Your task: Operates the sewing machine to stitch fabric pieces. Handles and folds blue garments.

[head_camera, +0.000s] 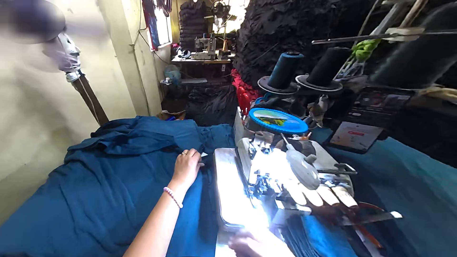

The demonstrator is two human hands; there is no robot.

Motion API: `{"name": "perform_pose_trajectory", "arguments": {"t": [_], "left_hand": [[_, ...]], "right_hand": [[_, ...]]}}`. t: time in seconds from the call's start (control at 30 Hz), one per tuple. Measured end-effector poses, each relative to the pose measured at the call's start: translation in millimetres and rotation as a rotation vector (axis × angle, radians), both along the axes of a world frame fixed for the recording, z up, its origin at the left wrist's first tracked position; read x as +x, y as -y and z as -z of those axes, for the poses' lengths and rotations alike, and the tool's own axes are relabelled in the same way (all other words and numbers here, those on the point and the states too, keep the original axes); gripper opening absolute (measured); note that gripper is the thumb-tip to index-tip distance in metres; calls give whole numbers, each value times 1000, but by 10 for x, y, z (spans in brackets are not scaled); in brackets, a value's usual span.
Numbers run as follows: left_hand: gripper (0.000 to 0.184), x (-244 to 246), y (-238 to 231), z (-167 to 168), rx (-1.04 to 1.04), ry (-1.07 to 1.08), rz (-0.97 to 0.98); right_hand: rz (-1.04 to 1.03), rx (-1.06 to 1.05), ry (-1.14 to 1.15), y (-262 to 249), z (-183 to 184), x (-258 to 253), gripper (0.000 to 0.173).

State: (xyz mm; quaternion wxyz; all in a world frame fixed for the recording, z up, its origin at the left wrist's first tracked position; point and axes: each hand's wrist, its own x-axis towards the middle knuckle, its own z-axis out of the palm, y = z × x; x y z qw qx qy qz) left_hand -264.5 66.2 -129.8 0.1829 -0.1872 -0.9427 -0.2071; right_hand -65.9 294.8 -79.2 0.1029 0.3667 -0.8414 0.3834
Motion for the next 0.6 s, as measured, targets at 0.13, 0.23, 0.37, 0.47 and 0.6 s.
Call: {"name": "perform_pose_trajectory", "arguments": {"t": [0.13, 0.23, 0.37, 0.47, 0.6], "left_hand": [[17, 42, 113, 81, 69, -192, 11], [19, 104, 138, 103, 162, -342, -7], [20, 232, 130, 83, 230, -482, -78], [18, 258, 152, 80, 239, -515, -85], [18, 268, 132, 40, 219, -540, -79]], "right_hand": [[61, -71, -208, 482, 84, -831, 17], [303, -47, -158, 834, 34, -1322, 29], [279, -82, 209, 1001, -39, -1765, 36], [228, -64, 367, 988, 13, -1870, 38], [209, -69, 443, 932, -29, -1849, 37]]}}
